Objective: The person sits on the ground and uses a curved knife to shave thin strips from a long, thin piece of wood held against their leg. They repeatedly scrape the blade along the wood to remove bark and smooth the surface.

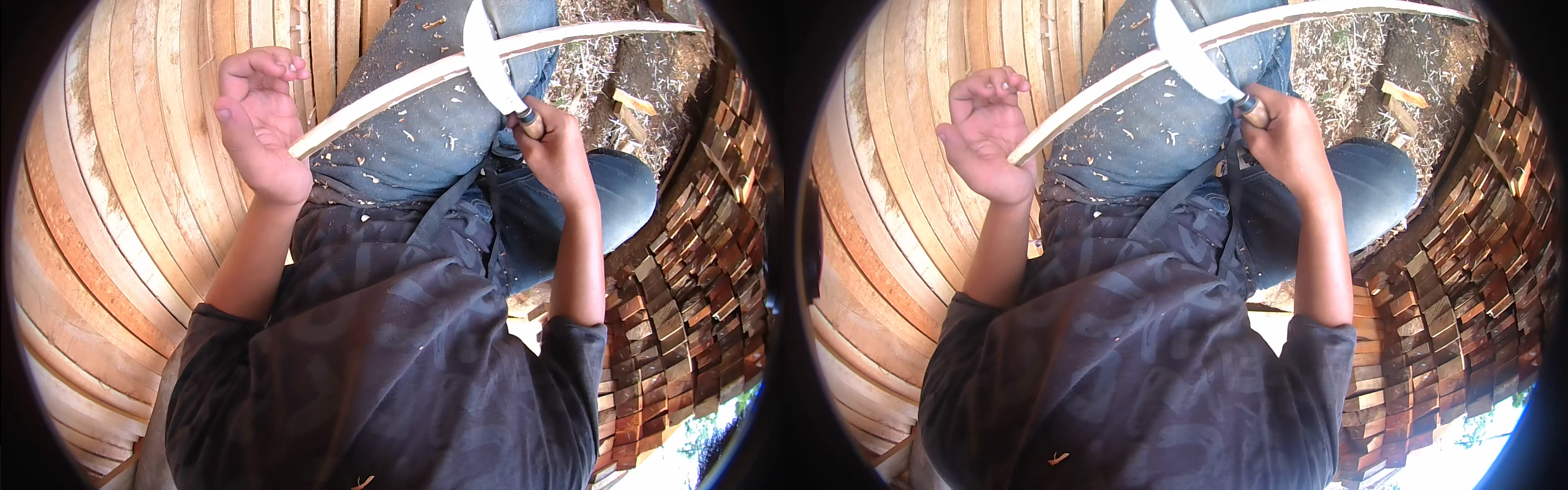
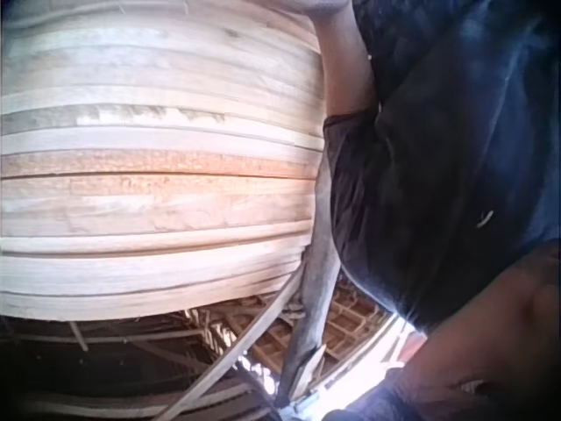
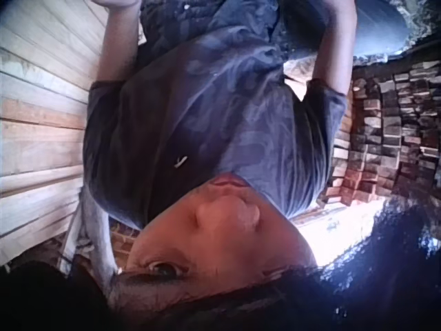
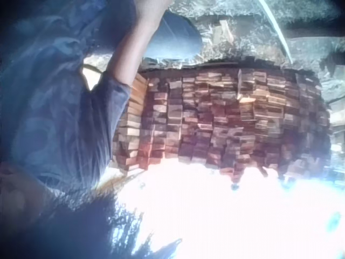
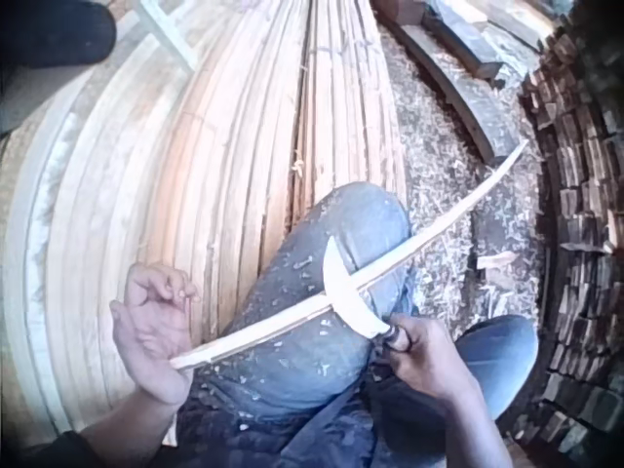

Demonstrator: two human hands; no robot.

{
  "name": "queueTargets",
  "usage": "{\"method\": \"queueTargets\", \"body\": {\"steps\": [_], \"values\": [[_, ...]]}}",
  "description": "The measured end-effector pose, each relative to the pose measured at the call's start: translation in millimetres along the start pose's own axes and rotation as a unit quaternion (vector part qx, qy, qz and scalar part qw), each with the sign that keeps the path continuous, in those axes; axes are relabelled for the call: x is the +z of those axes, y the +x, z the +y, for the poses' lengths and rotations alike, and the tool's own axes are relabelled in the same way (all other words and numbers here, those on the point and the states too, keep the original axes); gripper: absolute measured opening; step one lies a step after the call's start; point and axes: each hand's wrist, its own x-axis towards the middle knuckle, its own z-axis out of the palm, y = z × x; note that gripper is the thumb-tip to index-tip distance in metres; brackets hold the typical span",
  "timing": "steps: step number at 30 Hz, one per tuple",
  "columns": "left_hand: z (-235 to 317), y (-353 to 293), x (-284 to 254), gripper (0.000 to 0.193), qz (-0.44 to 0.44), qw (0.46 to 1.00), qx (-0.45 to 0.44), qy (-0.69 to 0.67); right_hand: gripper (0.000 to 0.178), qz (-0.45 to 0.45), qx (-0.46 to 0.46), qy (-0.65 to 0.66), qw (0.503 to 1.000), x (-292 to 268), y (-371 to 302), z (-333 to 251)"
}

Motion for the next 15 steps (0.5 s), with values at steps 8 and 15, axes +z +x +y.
{"method": "queueTargets", "body": {"steps": [8,15], "values": [[-1,0,-1,0.055,-0.01,1.0,0.022,0.016,0.014,0.068,0.07,0.0,0.995,-24,-3,-10],[-2,-3,0,0.055,0.001,1.0,0.024,0.006,0.021,0.038,0.059,-0.017,0.997,-51,0,-2]]}}
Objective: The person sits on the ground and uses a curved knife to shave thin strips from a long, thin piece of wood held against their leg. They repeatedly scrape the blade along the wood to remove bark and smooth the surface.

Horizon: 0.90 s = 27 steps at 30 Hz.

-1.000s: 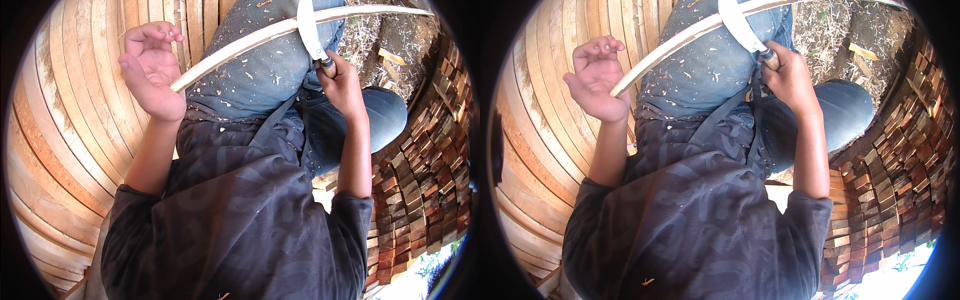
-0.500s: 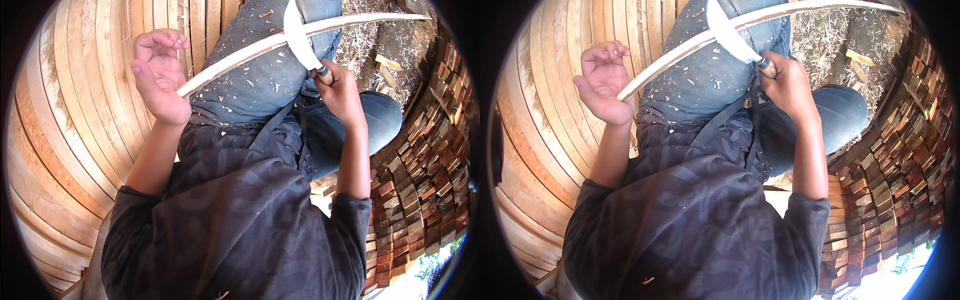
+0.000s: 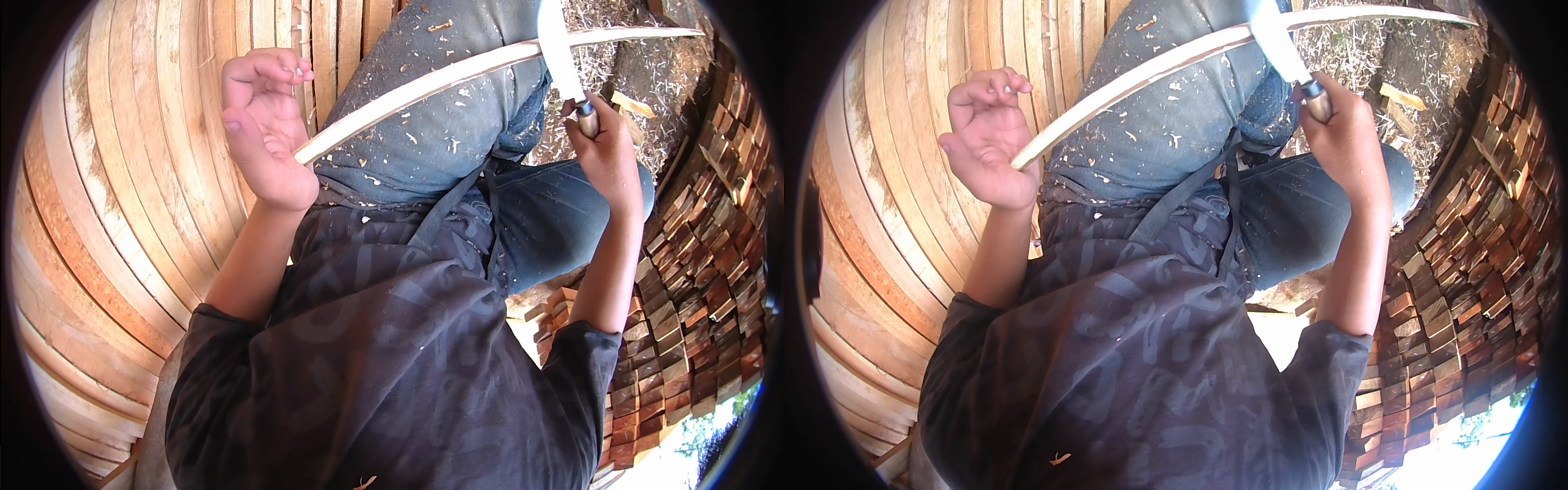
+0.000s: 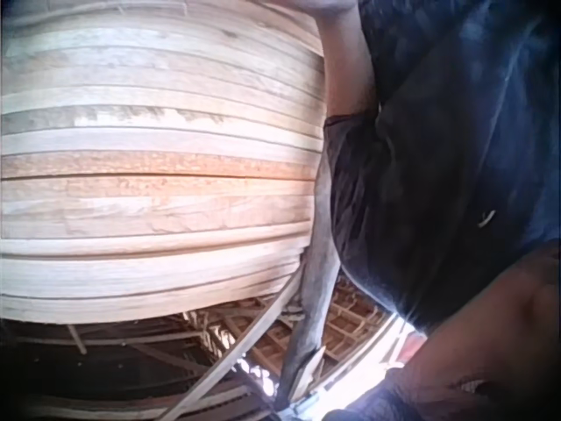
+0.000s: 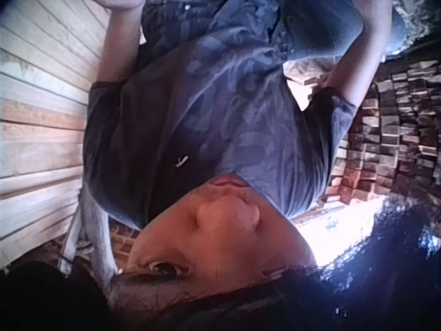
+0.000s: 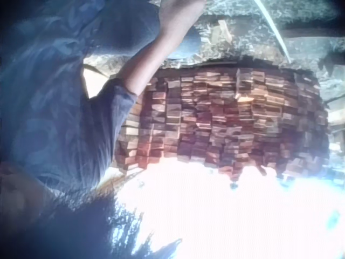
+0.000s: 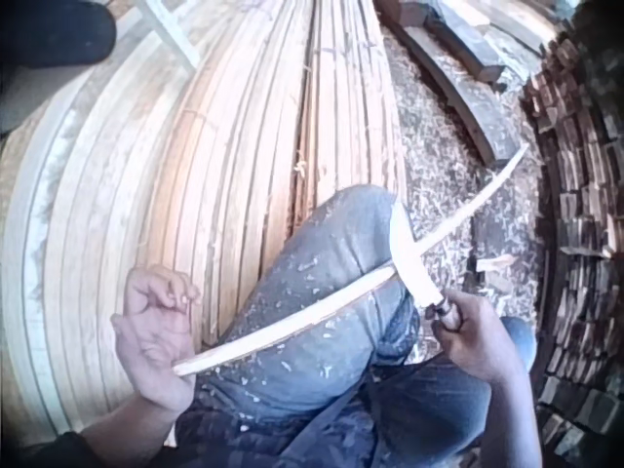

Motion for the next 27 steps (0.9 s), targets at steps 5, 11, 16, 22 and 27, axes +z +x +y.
{"method": "queueTargets", "body": {"steps": [5,11,16,22,27], "values": [[0,1,-1,0.055,0.003,1.0,-0.004,0.006,0.016,-0.008,0.004,0.015,1.0,8,-4,-1],[0,2,0,0.056,-0.009,1.0,0.006,0.028,0.012,-0.048,-0.012,0.05,0.998,13,-8,1],[3,2,0,0.056,-0.013,1.0,0.003,0.027,0.015,0.021,0.1,0.116,0.988,-3,3,-4],[2,2,-2,0.058,-0.048,0.998,0.018,-0.023,0.014,-0.016,0.041,0.051,0.998,-6,0,1],[7,3,1,0.069,-0.074,0.995,0.054,-0.047,0.009,-0.177,-0.091,-0.035,0.979,1,-7,-11]]}}
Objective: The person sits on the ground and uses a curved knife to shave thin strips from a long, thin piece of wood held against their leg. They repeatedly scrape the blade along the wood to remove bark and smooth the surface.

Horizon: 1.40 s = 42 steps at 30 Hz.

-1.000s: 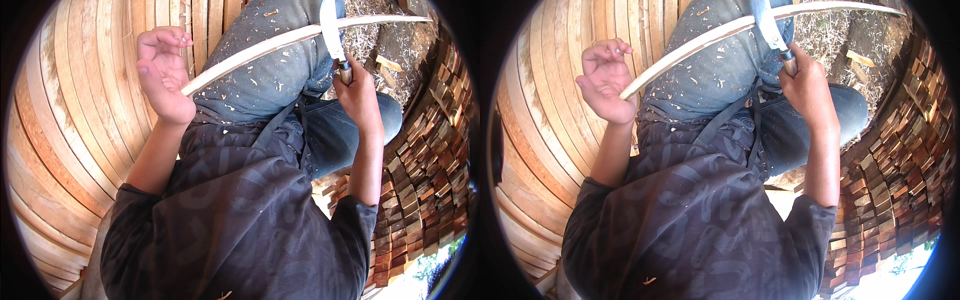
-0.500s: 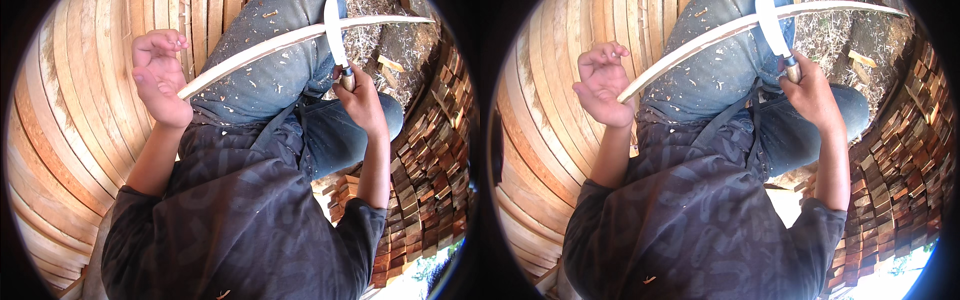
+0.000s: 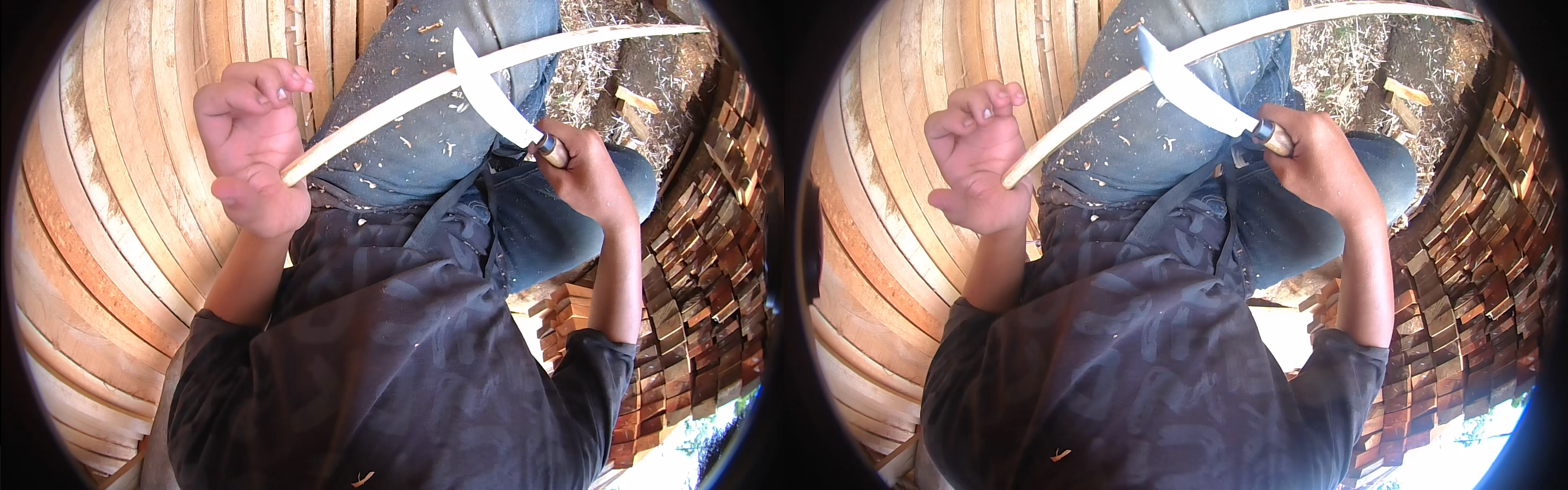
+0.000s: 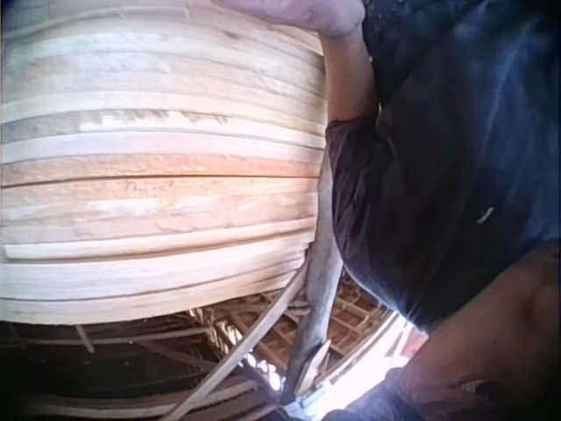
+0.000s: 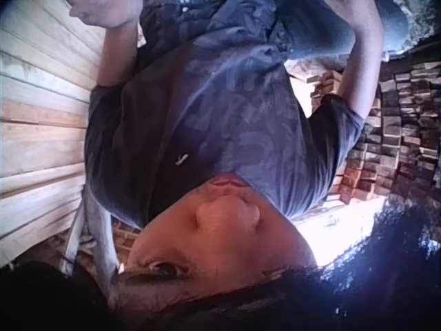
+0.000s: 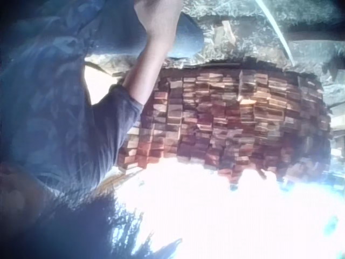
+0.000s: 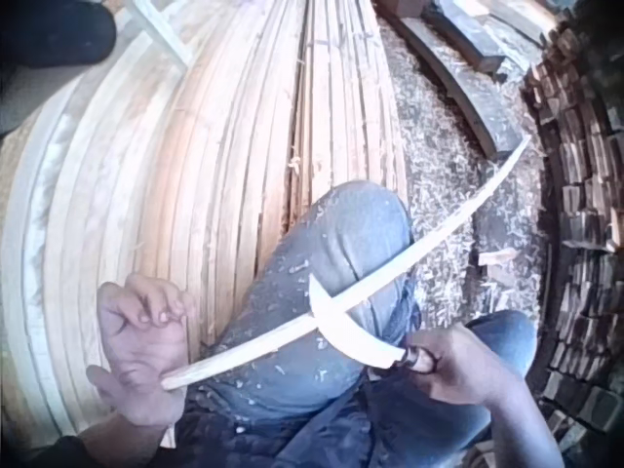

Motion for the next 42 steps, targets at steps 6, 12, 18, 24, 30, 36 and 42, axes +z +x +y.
{"method": "queueTargets", "body": {"steps": [6,12,18,24,30,36,42], "values": [[5,17,0,0.072,-0.027,0.998,0.051,0.012,0.013,0.077,0.076,0.036,0.993,5,-3,-13],[3,17,-2,0.073,-0.017,0.999,0.051,-0.006,0.009,0.286,0.135,0.072,0.946,12,4,-10],[4,16,-1,0.068,-0.009,0.999,0.013,0.033,0.01,0.283,0.08,0.182,0.938,33,-5,-2],[4,17,-1,0.042,-0.02,0.999,-0.029,0.034,0.018,0.226,0.075,0.215,0.947,85,-1,-47],[35,31,7,0.023,-0.165,0.944,-0.153,0.241,0.016,0.252,0.102,0.359,0.893,102,-2,-39],[71,40,22,0.019,-0.307,0.803,-0.2,0.471,0.02,0.284,0.081,0.359,0.886,93,-14,-31],[78,55,34,0.027,-0.384,0.727,-0.304,0.482,0.019,0.364,0.09,0.423,0.825,93,-25,-19]]}}
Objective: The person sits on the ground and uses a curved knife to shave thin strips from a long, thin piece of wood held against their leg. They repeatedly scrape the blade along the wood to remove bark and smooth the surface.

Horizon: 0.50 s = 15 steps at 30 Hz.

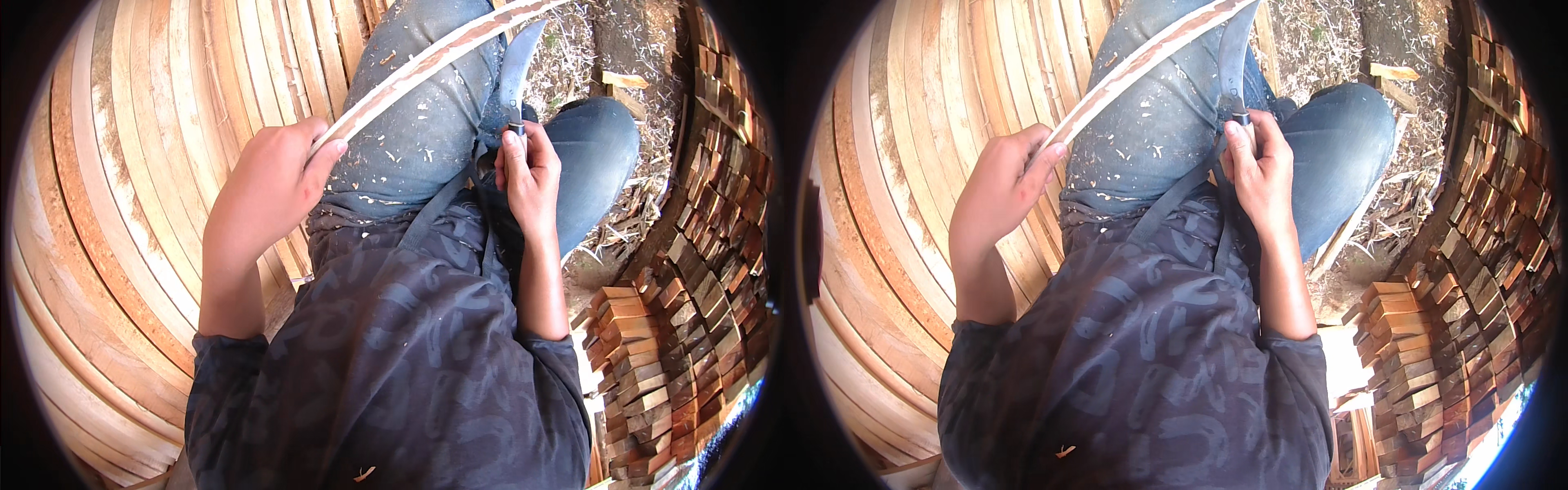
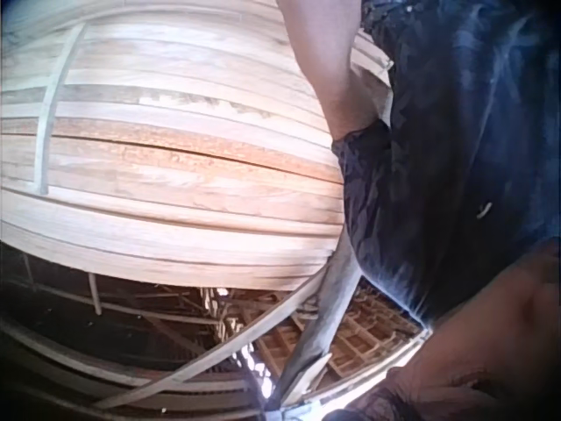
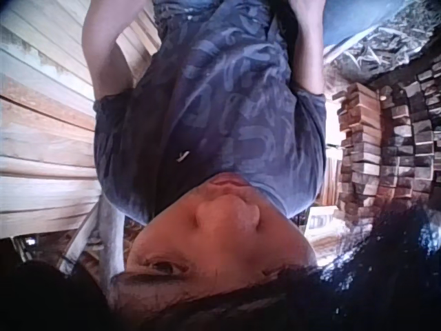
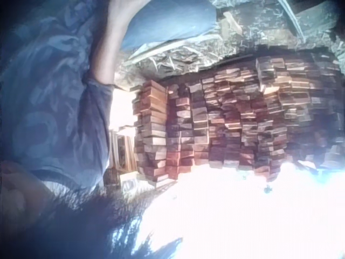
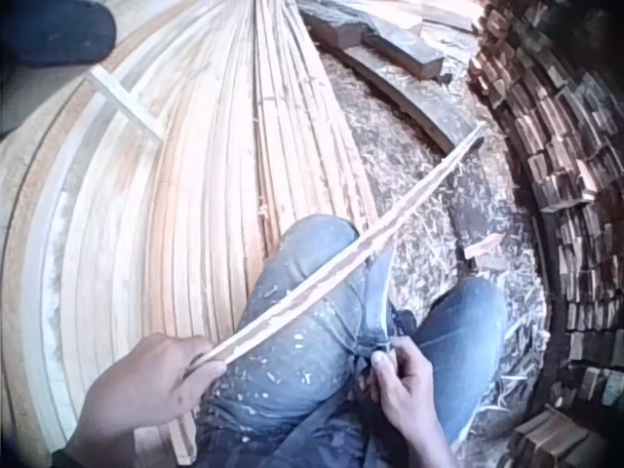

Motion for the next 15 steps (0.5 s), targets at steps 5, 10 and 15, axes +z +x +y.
{"method": "queueTargets", "body": {"steps": [5,10,15], "values": [[8,0,19,0.036,-0.021,0.995,-0.039,-0.087,0.019,0.04,-0.001,-0.019,0.999,4,-2,9],[8,0,33,0.041,-0.031,0.992,-0.063,-0.107,0.023,0.03,-0.014,-0.04,0.999,1,3,12],[15,-2,41,0.041,-0.084,0.97,-0.088,-0.211,0.023,0.043,-0.127,-0.105,0.985,0,9,5]]}}
